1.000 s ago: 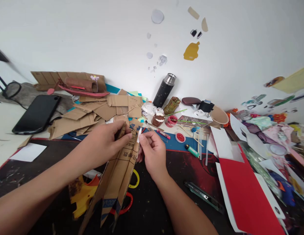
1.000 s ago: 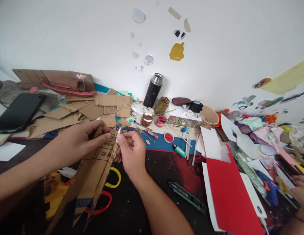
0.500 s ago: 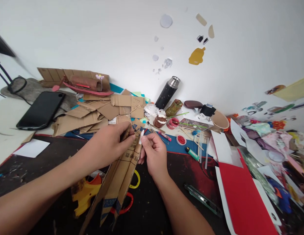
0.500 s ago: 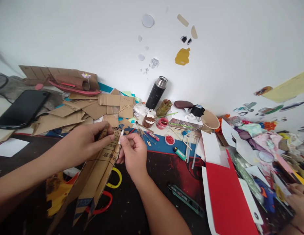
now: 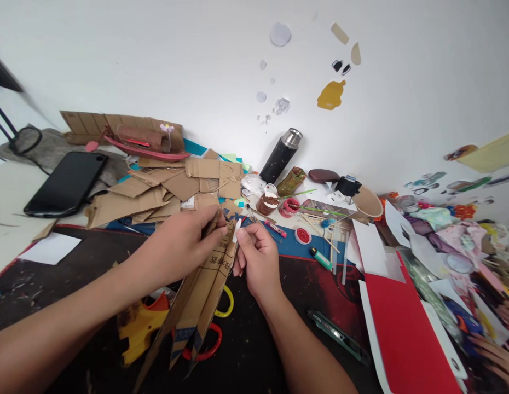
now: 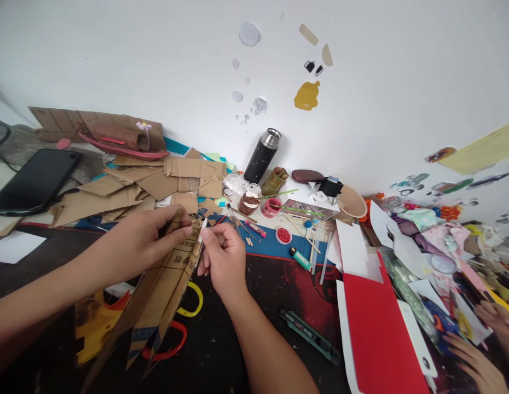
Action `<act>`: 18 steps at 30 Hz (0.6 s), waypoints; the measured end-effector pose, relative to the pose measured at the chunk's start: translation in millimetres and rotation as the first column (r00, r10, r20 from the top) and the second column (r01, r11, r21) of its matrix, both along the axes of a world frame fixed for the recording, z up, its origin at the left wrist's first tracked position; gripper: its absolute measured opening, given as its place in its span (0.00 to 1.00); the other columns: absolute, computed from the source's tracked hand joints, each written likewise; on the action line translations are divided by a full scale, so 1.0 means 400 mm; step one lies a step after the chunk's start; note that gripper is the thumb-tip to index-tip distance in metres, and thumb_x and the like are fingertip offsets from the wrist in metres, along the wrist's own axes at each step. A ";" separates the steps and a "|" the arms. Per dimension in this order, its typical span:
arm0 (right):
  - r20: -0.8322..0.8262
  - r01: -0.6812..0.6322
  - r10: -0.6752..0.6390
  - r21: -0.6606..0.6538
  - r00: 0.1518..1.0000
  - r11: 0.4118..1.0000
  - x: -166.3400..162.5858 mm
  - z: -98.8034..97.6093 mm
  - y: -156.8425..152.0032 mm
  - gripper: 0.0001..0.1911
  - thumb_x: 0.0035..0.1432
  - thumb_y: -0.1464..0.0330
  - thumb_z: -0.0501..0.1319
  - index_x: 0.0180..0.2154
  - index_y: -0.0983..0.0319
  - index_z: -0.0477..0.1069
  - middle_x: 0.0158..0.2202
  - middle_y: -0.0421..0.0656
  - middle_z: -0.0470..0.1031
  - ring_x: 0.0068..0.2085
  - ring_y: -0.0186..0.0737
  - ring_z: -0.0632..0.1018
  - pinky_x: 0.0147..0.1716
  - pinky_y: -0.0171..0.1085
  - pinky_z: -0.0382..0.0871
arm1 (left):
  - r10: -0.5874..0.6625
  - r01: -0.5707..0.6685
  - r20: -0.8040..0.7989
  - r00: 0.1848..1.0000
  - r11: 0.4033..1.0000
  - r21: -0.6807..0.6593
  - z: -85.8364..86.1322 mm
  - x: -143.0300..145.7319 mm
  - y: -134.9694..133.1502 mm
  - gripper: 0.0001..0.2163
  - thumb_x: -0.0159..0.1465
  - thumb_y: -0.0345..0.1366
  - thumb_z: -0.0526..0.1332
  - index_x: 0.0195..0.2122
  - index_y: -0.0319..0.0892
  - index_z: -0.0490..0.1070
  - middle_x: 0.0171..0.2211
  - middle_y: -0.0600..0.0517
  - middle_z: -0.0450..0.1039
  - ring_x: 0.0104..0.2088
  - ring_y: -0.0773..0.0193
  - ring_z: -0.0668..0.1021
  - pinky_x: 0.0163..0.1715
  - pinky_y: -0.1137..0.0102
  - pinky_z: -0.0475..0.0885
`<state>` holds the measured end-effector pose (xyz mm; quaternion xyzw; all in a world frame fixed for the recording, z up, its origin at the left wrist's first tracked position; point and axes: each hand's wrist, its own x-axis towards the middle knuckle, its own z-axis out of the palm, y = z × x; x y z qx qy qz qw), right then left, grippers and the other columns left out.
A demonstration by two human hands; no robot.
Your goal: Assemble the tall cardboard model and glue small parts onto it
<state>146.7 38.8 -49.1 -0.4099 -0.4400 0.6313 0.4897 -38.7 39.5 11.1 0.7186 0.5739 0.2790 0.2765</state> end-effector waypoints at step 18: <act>-0.011 0.003 -0.003 -0.022 1.000 1.000 0.000 0.010 0.001 0.30 0.59 0.41 0.77 0.34 0.57 0.69 0.14 0.26 0.62 0.11 0.29 0.64 0.11 0.27 0.56 | -0.018 0.017 0.024 1.000 0.999 0.043 -0.007 -0.003 -0.001 0.13 0.72 0.49 0.56 0.34 0.49 0.68 0.25 0.56 0.72 0.26 0.58 0.72 0.30 0.64 0.63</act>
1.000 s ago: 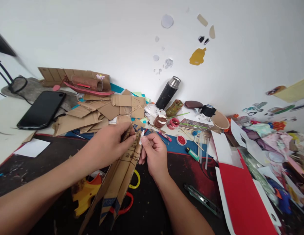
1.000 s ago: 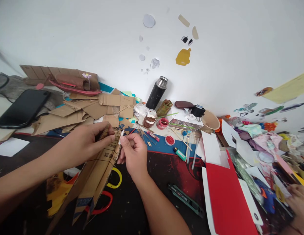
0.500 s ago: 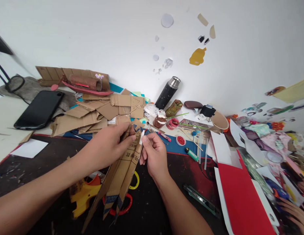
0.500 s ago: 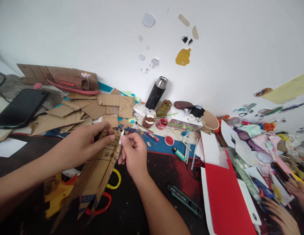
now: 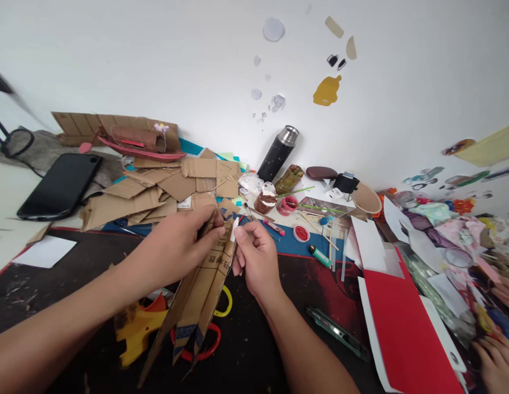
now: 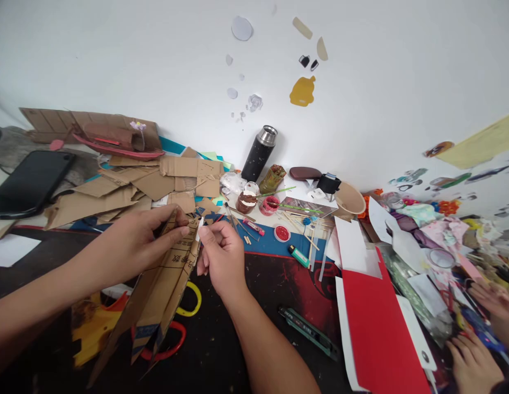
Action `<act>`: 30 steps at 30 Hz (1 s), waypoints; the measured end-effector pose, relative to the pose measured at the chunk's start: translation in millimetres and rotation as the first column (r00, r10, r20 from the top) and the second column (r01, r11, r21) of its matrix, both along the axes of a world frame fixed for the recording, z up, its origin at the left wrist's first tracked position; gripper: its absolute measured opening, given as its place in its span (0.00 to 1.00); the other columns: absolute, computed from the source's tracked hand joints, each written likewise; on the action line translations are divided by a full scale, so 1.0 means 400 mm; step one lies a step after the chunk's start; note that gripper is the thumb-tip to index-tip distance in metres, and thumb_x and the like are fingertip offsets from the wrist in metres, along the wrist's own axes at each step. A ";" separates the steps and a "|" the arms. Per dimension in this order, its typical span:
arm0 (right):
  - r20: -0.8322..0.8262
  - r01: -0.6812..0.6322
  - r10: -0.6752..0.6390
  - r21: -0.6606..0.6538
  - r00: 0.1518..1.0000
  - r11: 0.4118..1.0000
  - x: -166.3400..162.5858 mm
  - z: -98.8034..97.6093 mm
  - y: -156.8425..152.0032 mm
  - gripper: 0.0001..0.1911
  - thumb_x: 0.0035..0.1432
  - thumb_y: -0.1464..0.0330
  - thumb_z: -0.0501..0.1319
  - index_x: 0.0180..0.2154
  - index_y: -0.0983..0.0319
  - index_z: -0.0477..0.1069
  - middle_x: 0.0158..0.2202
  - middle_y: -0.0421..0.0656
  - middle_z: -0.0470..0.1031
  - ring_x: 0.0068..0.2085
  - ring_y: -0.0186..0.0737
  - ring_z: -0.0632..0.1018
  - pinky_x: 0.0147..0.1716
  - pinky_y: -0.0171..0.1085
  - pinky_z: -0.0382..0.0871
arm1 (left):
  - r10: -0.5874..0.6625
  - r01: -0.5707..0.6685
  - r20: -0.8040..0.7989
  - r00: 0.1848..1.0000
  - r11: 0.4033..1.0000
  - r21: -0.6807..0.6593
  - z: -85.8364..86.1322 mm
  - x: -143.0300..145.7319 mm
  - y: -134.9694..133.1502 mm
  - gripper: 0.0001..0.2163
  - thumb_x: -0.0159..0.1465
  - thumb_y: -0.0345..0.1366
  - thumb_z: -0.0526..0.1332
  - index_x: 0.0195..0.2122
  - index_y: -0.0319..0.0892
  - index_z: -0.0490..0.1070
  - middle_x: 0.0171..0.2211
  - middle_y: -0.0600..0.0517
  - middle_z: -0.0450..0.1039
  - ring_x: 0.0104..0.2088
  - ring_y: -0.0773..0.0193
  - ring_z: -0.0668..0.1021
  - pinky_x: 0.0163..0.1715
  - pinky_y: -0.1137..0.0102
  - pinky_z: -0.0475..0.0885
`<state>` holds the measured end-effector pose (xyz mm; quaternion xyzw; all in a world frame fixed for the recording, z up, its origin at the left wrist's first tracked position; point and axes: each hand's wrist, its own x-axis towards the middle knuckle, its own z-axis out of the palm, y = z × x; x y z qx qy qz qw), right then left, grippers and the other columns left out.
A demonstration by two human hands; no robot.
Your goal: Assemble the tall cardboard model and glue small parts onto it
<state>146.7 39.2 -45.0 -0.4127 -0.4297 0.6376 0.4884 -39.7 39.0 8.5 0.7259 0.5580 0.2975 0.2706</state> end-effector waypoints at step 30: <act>-0.062 -0.112 0.113 0.017 0.992 0.994 0.008 0.013 -0.009 0.28 0.64 0.44 0.76 0.34 0.56 0.67 0.14 0.25 0.61 0.11 0.27 0.62 0.12 0.26 0.55 | -0.041 0.043 -0.111 0.993 0.999 0.019 0.042 -0.002 -0.028 0.13 0.73 0.47 0.52 0.33 0.49 0.67 0.26 0.52 0.75 0.26 0.57 0.75 0.29 0.64 0.63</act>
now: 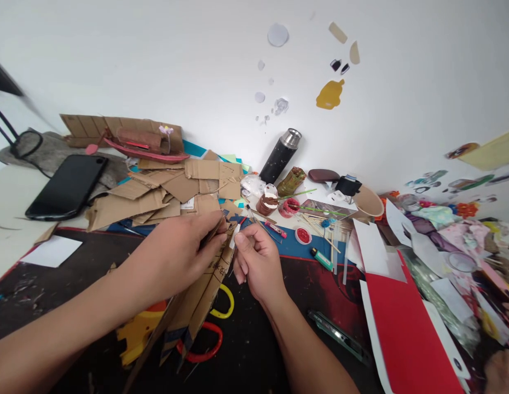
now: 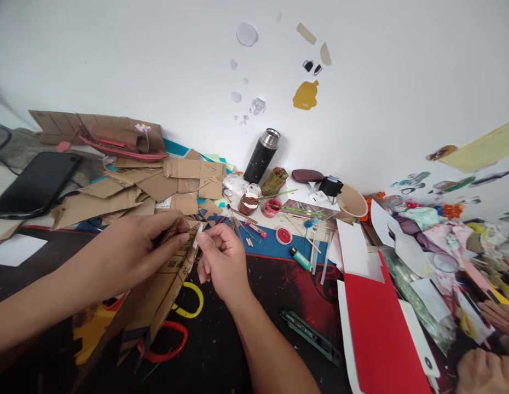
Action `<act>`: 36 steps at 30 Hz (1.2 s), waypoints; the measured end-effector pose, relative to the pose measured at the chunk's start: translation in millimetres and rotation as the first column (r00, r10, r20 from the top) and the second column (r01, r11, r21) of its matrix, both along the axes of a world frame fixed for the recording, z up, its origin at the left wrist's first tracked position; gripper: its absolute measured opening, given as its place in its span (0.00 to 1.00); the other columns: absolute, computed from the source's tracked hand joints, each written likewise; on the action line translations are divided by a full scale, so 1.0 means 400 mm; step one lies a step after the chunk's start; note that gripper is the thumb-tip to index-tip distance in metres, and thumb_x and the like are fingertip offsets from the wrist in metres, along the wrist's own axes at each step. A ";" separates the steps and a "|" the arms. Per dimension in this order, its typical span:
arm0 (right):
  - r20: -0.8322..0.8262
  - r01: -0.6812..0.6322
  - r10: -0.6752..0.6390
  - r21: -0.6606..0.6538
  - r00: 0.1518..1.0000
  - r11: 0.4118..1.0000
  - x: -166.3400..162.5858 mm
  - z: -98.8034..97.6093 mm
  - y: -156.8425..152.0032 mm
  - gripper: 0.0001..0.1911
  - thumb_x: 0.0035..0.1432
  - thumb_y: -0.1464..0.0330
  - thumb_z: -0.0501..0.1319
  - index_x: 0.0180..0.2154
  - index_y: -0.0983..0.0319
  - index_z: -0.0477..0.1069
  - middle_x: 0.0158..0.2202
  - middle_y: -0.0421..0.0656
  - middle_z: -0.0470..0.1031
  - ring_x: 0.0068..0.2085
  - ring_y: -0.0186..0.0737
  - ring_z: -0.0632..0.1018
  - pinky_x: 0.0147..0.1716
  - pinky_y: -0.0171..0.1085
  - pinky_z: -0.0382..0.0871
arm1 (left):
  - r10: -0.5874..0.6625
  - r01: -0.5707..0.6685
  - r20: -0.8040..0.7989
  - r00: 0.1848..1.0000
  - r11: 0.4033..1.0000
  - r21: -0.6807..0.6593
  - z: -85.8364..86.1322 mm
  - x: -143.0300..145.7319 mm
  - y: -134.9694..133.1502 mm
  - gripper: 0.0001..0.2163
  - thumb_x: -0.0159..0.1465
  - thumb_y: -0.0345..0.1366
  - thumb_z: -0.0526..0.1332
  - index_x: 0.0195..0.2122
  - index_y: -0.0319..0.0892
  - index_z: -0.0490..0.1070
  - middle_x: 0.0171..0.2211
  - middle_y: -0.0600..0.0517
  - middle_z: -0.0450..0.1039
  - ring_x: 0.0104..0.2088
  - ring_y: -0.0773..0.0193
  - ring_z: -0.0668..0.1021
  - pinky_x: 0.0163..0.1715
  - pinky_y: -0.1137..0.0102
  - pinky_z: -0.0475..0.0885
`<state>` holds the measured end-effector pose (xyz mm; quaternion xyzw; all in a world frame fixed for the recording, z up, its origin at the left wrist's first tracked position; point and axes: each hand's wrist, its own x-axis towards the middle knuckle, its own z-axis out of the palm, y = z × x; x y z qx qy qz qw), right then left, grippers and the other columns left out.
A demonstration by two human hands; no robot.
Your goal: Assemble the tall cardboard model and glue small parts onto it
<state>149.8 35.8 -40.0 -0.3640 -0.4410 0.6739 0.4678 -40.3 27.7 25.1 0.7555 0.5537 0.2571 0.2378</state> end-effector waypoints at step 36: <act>0.057 0.109 -0.108 -0.005 0.992 0.994 -0.007 0.003 -0.002 0.26 0.61 0.46 0.78 0.35 0.57 0.72 0.14 0.26 0.62 0.11 0.30 0.63 0.11 0.29 0.55 | 0.056 -0.054 -0.123 0.991 0.998 0.018 -0.013 0.010 -0.002 0.09 0.72 0.46 0.51 0.37 0.50 0.64 0.26 0.49 0.77 0.26 0.50 0.78 0.29 0.62 0.61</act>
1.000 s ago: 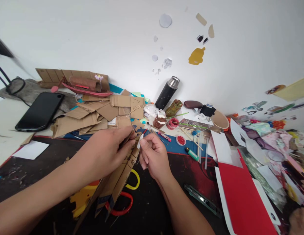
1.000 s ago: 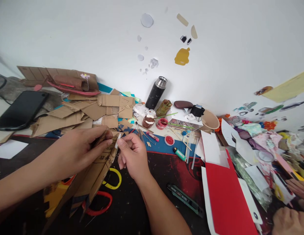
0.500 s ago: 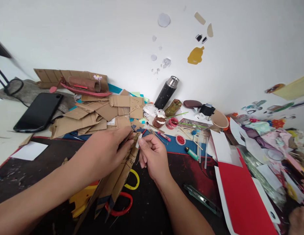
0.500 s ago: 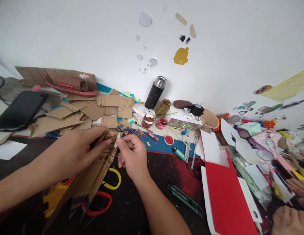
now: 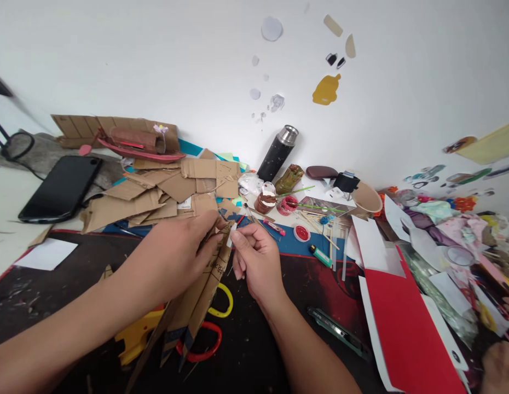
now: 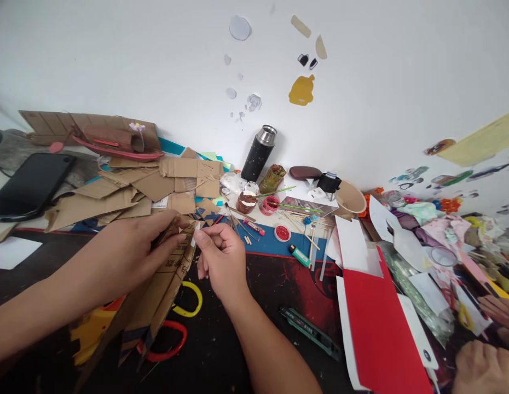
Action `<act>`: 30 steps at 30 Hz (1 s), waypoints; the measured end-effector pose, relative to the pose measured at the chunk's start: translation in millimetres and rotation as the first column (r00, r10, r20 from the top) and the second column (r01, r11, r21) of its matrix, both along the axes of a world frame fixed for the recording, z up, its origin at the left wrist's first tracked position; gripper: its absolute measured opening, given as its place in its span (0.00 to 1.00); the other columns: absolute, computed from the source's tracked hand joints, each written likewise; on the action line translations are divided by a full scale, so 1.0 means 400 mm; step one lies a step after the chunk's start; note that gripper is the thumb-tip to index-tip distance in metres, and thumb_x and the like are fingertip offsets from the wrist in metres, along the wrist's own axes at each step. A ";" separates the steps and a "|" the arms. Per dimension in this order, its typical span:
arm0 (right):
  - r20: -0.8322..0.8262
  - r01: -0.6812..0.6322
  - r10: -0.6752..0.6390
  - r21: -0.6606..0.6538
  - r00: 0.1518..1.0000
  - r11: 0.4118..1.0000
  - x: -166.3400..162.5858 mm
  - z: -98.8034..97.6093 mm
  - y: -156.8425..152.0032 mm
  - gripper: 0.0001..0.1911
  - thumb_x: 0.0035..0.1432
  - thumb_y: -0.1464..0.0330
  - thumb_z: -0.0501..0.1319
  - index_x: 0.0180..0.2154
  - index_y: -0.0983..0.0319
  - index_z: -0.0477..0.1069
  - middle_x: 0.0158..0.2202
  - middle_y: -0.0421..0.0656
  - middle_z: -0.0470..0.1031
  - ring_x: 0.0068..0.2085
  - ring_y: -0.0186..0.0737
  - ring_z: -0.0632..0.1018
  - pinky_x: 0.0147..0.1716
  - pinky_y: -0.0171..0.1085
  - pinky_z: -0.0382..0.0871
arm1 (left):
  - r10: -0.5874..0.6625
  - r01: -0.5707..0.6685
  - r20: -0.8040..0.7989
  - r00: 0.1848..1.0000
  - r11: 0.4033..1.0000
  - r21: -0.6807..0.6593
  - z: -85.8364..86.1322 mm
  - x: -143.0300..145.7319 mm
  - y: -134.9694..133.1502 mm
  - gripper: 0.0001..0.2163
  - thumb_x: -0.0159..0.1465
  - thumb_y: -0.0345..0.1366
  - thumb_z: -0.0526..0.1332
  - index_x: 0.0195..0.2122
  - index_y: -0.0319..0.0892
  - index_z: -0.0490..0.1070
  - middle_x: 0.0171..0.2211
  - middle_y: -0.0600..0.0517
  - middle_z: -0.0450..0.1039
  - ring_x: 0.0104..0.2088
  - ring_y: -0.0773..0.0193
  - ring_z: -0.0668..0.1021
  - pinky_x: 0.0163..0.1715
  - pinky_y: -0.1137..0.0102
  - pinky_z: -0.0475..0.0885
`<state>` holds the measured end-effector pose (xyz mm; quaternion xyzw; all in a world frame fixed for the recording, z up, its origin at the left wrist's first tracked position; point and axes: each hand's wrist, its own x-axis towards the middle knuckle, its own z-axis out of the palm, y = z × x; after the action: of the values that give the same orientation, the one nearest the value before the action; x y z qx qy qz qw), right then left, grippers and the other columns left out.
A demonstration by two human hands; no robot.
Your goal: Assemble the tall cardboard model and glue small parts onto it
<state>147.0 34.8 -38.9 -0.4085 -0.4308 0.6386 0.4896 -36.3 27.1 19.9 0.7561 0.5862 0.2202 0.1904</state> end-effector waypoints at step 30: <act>-0.063 -0.022 0.021 -0.017 0.998 1.000 -0.004 -0.004 0.002 0.28 0.59 0.45 0.80 0.36 0.57 0.71 0.14 0.24 0.63 0.11 0.27 0.62 0.11 0.27 0.54 | 0.005 0.013 -0.188 0.982 0.996 0.093 -0.018 0.013 -0.015 0.12 0.77 0.40 0.50 0.46 0.46 0.72 0.34 0.45 0.86 0.32 0.48 0.86 0.30 0.62 0.68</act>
<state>145.6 35.8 -40.6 -0.3879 -0.4142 0.6600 0.4923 -31.0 21.0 12.6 0.7829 0.5889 0.1747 0.0987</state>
